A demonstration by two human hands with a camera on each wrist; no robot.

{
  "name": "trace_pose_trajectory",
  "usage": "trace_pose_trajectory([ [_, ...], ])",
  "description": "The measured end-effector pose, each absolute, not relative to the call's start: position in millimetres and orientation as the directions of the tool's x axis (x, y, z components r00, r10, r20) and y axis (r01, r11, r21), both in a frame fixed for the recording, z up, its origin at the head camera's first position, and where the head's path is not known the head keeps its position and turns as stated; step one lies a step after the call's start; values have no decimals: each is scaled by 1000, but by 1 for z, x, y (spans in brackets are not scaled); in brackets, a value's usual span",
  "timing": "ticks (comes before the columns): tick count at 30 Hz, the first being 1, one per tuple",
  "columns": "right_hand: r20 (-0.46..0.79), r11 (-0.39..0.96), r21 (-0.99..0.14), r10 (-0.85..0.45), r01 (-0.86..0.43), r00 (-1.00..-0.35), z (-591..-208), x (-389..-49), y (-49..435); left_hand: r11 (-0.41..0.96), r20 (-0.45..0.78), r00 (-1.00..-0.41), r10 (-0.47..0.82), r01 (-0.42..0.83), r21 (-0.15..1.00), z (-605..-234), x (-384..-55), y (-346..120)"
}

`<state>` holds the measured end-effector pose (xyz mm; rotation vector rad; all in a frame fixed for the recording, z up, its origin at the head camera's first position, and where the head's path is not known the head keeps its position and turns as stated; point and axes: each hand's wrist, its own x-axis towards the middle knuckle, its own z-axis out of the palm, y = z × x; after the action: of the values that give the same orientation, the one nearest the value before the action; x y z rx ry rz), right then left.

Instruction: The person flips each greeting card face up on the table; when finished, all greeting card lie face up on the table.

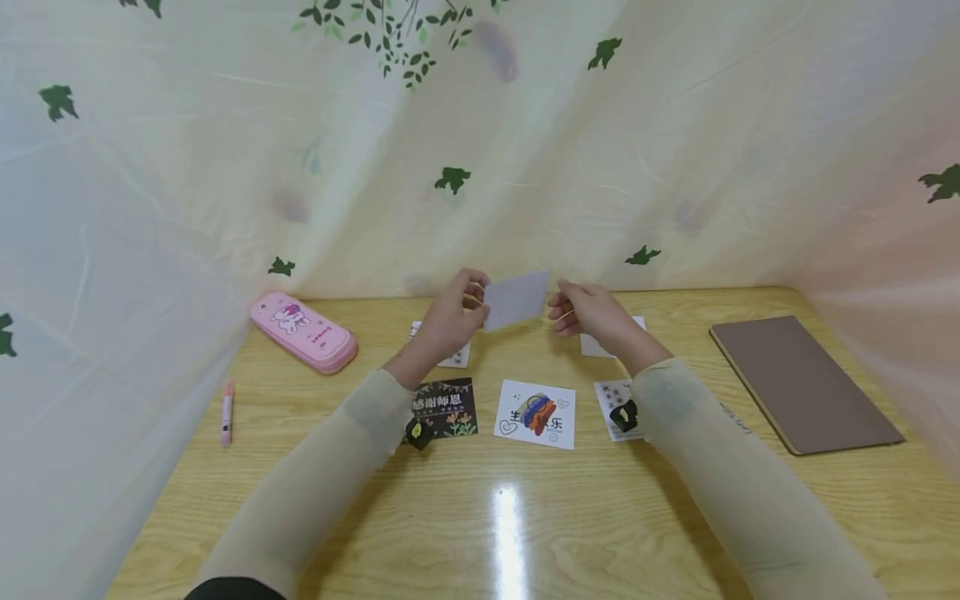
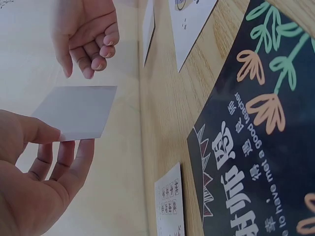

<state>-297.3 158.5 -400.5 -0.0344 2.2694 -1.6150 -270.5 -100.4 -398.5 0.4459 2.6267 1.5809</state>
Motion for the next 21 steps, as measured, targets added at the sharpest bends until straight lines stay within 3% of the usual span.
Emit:
trace_pose_trajectory([
  [21,-308,214,-942,-246,259,-919,-402,-301,159,491,223,-878,423,429,759,-402,-263,-95],
])
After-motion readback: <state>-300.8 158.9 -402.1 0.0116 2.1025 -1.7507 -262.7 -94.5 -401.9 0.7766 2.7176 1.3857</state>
